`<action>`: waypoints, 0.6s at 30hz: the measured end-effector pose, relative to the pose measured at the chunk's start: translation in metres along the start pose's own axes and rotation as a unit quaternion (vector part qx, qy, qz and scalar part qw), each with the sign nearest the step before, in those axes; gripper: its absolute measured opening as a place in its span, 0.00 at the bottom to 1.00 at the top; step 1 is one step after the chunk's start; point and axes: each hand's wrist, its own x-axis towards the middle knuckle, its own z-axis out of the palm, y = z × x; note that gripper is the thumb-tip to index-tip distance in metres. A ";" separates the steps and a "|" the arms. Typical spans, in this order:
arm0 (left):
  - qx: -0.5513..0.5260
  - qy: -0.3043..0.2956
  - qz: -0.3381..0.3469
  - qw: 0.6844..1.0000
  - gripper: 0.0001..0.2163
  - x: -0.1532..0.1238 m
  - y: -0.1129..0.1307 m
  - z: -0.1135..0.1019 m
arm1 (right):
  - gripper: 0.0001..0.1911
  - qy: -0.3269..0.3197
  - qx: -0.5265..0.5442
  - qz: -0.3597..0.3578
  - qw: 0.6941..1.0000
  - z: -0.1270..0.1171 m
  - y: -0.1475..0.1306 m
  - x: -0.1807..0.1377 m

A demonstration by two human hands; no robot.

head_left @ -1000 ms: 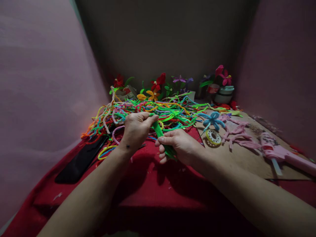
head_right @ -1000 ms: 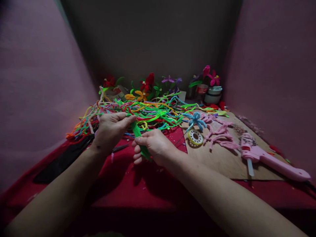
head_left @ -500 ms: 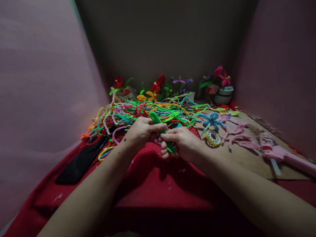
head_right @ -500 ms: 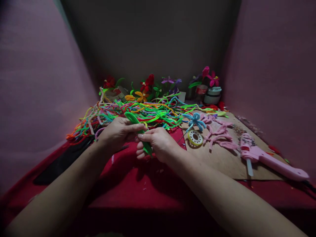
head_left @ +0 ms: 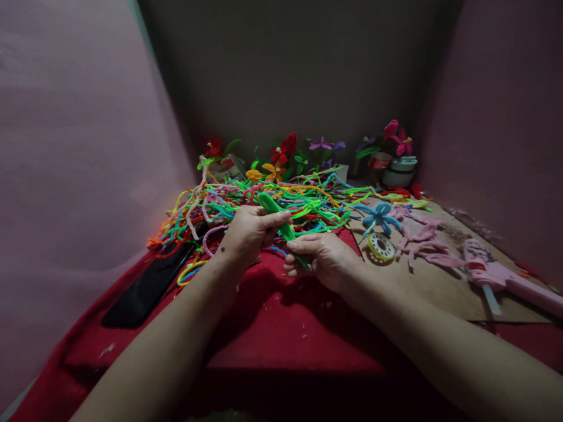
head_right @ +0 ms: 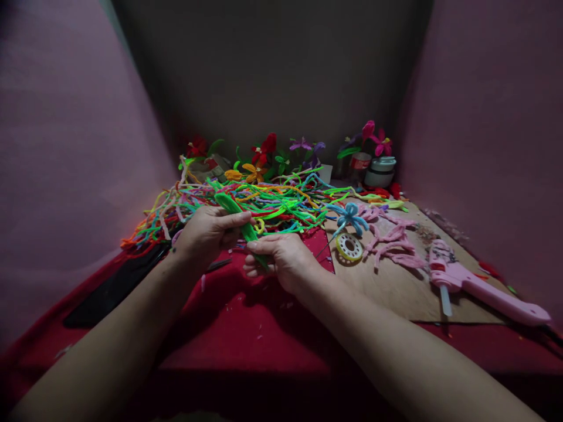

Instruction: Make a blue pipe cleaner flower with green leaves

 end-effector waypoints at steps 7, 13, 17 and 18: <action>-0.006 0.047 0.012 0.999 0.14 -0.005 0.004 0.006 | 0.05 0.009 0.011 -0.017 1.000 0.002 -0.001 0.000; -0.064 0.023 -0.028 0.997 0.19 -0.001 0.003 0.002 | 0.06 0.026 0.002 -0.030 0.999 0.002 0.000 0.000; -0.100 0.039 -0.012 0.994 0.20 0.005 0.005 -0.006 | 0.07 0.022 -0.029 -0.035 0.999 0.001 0.000 0.000; -0.091 0.049 -0.004 0.995 0.20 0.006 0.006 -0.007 | 0.08 0.022 -0.035 -0.034 0.999 0.001 -0.001 0.000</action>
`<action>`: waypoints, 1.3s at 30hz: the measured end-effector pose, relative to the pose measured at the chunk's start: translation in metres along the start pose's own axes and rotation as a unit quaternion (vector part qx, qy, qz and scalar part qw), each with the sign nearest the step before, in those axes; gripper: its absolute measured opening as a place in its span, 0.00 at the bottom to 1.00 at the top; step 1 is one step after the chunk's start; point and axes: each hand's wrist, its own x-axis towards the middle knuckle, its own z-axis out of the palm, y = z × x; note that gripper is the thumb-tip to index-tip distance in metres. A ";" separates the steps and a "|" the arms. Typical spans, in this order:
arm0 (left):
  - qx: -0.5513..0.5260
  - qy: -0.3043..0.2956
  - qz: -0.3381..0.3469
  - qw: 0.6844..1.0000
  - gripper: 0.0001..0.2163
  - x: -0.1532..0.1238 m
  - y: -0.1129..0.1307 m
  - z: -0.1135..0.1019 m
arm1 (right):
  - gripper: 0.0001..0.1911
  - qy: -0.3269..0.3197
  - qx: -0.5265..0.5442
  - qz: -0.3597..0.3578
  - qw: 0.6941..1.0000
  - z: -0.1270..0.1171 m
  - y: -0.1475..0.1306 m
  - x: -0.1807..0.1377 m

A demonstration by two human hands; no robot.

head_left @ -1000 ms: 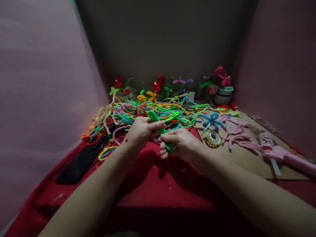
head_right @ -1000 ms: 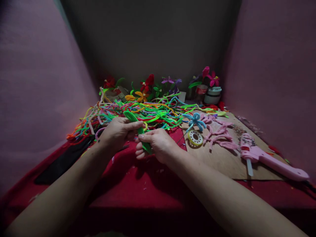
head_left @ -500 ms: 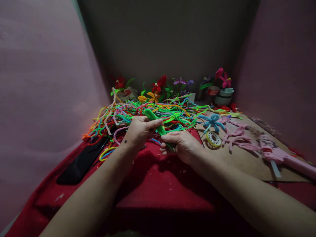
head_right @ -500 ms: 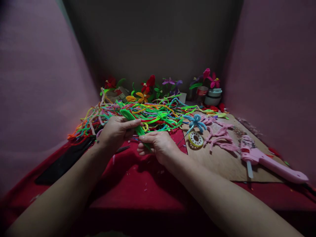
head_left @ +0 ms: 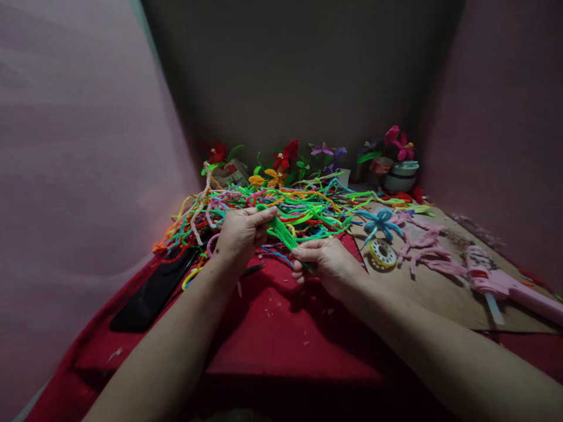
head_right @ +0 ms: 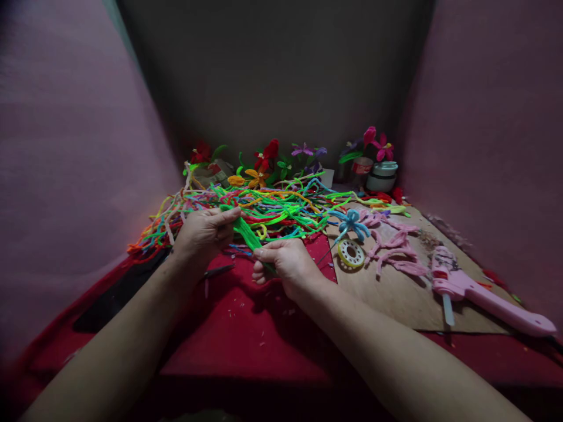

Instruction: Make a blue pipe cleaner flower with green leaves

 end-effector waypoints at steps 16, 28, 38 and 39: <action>0.232 0.047 0.092 0.967 0.08 0.003 0.009 -0.010 | 0.07 0.024 -0.068 0.005 0.997 -0.002 0.000 -0.001; 0.299 0.038 0.124 0.945 0.09 0.005 0.010 -0.019 | 0.09 -0.007 -0.109 -0.025 0.994 0.003 -0.003 -0.003; 0.368 0.079 0.165 0.912 0.08 0.008 0.006 -0.020 | 0.07 0.012 -0.095 -0.028 0.995 -0.003 -0.003 0.000; 0.358 0.080 0.156 0.917 0.08 0.008 0.006 -0.019 | 0.08 0.012 -0.101 -0.029 0.994 -0.003 -0.004 0.000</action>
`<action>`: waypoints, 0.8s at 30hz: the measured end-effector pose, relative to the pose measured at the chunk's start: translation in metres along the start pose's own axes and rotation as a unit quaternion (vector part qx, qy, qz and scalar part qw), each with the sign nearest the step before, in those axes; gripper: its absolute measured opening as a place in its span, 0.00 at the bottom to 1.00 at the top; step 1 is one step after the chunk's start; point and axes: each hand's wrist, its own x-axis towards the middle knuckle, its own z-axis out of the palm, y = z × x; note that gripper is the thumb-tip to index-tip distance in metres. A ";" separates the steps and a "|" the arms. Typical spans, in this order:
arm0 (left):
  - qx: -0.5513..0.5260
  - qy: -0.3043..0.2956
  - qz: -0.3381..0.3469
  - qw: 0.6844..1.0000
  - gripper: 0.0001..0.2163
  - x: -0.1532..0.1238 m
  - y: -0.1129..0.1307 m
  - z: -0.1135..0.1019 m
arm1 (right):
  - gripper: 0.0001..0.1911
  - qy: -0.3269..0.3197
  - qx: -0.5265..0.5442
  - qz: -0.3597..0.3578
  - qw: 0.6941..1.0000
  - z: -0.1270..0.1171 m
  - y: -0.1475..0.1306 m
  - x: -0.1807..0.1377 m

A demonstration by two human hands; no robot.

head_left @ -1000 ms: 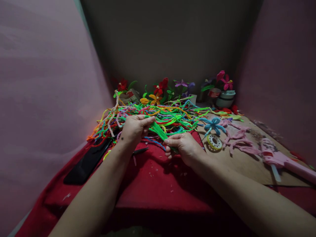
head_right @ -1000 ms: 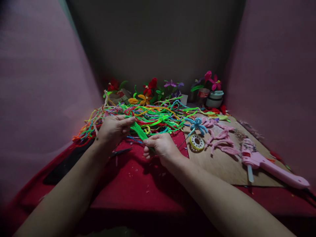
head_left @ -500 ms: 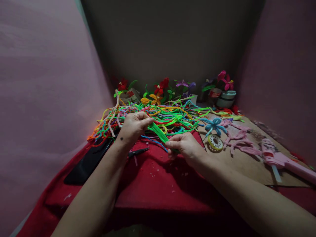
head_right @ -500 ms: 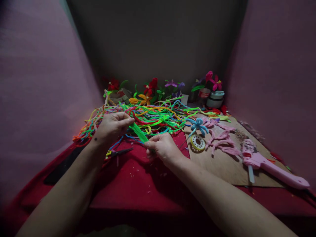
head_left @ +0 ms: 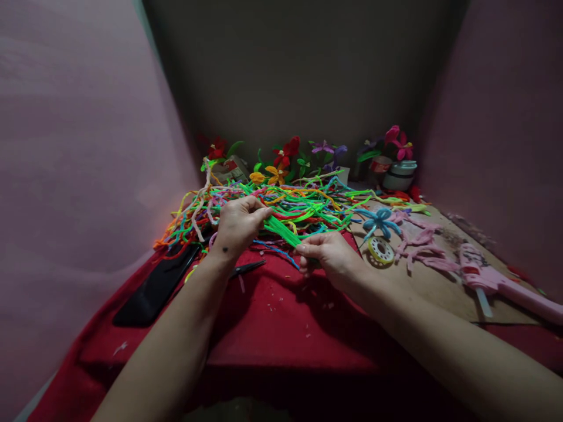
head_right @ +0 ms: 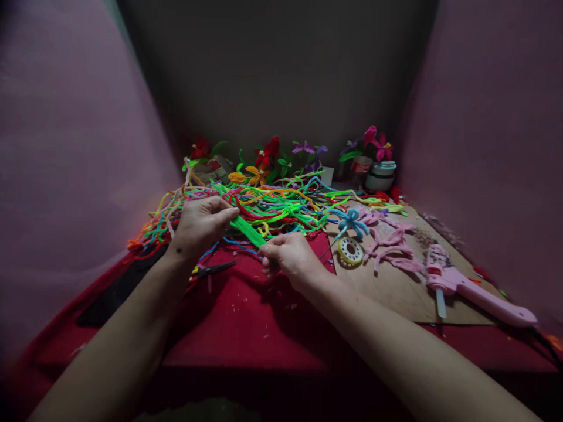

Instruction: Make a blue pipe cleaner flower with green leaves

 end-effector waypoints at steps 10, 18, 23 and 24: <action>0.077 0.012 0.015 0.997 0.10 0.002 -0.007 0.005 | 0.11 0.003 -0.069 -0.018 0.997 -0.003 -0.002 -0.002; 0.181 0.027 0.209 0.961 0.09 -0.001 0.001 -0.003 | 0.13 0.024 -0.108 0.024 0.994 -0.006 -0.002 -0.002; 0.247 -0.169 0.441 0.846 0.07 -0.020 0.015 0.012 | 0.14 0.030 -0.139 0.029 0.989 -0.007 0.000 -0.001; 0.256 -0.201 0.448 0.833 0.07 -0.023 0.015 0.016 | 0.14 0.025 -0.144 0.033 0.989 -0.007 -0.001 0.000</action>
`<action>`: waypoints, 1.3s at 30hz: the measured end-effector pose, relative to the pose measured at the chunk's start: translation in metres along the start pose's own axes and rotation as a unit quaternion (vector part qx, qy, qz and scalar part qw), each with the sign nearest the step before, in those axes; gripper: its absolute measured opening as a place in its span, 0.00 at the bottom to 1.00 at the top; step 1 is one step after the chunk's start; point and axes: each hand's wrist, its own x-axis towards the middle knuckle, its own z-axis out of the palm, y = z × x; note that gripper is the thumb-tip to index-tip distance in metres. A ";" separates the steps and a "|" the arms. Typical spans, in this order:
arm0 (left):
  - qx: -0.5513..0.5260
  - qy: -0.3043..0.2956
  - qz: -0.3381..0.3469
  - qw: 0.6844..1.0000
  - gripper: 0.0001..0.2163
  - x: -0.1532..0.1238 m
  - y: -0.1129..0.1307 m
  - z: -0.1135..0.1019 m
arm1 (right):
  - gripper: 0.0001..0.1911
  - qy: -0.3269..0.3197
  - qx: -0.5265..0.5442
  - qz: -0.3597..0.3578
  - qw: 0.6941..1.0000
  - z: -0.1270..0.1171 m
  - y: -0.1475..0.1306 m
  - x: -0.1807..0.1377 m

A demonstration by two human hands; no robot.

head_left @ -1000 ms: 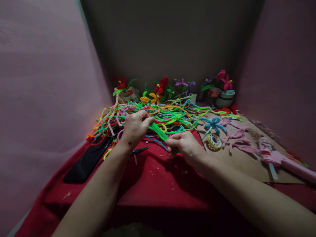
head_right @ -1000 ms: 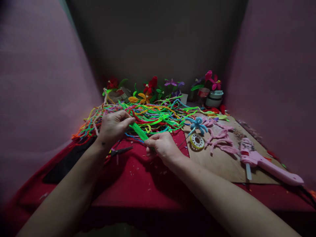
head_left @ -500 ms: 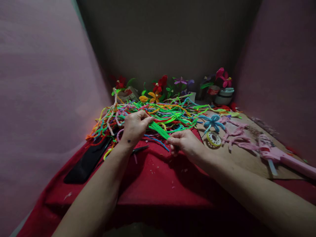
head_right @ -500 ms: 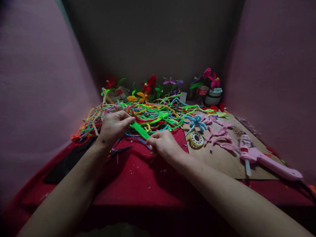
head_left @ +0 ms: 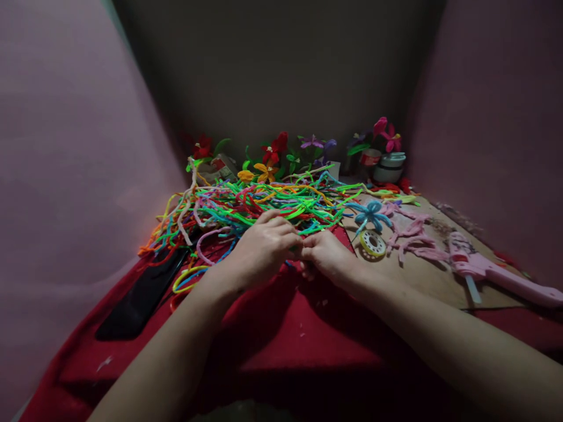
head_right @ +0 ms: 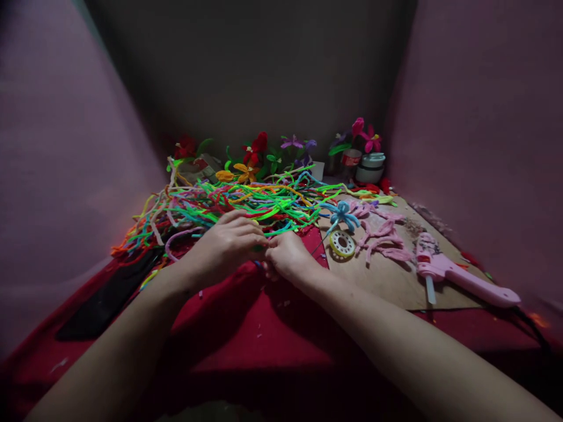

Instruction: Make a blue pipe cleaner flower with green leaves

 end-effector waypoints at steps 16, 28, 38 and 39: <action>-0.045 -0.061 -0.033 0.997 0.12 -0.002 0.000 0.012 | 0.14 -0.093 0.009 -0.023 0.995 -0.023 -0.007 0.001; -0.246 -0.009 -0.303 0.921 0.10 0.001 0.004 0.000 | 0.11 0.049 0.113 -0.177 0.977 -0.011 0.001 -0.005; -0.275 0.006 -0.328 0.904 0.09 0.006 0.011 0.007 | 0.07 0.118 0.139 -0.171 0.968 -0.006 0.006 0.003; -0.289 0.011 -0.339 0.895 0.09 0.007 0.011 0.007 | 0.06 0.116 0.154 -0.161 0.968 -0.005 0.007 0.004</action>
